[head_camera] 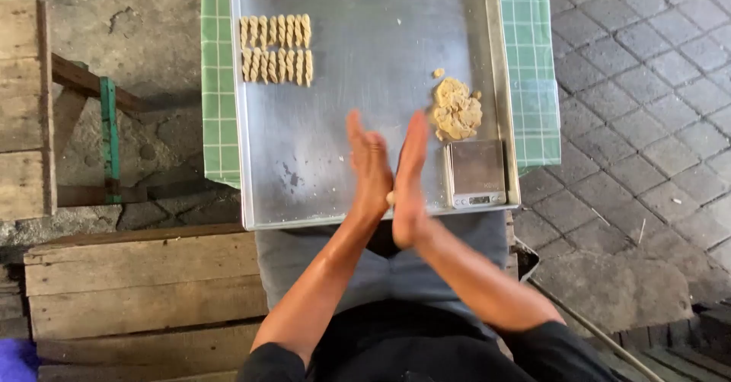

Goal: Rolling small pieces of dough into thin strips and twisting them into shapes on a metal tray.

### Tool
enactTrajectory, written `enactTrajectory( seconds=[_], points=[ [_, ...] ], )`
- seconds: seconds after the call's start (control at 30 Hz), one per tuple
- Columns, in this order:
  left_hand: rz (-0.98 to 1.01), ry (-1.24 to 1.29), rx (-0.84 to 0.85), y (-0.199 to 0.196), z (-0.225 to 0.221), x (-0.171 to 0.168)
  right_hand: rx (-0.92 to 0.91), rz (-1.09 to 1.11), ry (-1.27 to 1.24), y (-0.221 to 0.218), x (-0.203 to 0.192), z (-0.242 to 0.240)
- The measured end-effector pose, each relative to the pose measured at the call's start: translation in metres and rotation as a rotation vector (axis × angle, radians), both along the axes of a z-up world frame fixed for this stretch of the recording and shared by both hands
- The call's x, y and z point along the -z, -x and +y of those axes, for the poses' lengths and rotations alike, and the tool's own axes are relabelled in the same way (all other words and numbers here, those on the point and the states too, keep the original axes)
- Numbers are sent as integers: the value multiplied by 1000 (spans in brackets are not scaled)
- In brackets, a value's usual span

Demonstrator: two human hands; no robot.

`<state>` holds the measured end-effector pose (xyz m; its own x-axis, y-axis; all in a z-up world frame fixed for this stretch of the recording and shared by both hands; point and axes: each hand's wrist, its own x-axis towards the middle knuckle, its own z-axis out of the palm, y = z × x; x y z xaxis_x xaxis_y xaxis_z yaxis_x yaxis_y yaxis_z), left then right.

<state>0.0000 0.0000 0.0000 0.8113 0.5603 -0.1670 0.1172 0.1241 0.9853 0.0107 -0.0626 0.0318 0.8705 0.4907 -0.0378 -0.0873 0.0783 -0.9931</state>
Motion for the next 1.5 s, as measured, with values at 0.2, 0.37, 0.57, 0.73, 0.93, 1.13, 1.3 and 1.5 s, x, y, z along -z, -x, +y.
enactTrajectory(
  seconds=[0.2, 0.37, 0.57, 0.73, 0.93, 1.13, 1.3, 1.5],
  points=[
    [-25, -116, 3, 7, -12, 0, -54, -465, -141, -27, 48, -8],
    [25, -158, 9, 6, -18, 12, -144, -582, -31, -38, 68, -23],
    [-48, 178, 132, 0, 0, 10, -185, -441, -20, -16, 29, -10],
    [-296, 1147, 232, 2, -12, 52, -168, -496, -43, -36, 9, -13],
    [-535, 1225, 197, 7, -5, 44, -54, -891, 271, -24, 48, -46],
    [-501, 990, 243, 19, -16, 43, 192, -961, 516, -13, 72, -53],
    [-197, 251, 33, 37, 0, 71, 6, -1005, 532, -55, 95, -50],
    [27, -926, 105, 58, -2, 126, -273, -923, 980, -93, 164, -49]
  ],
)
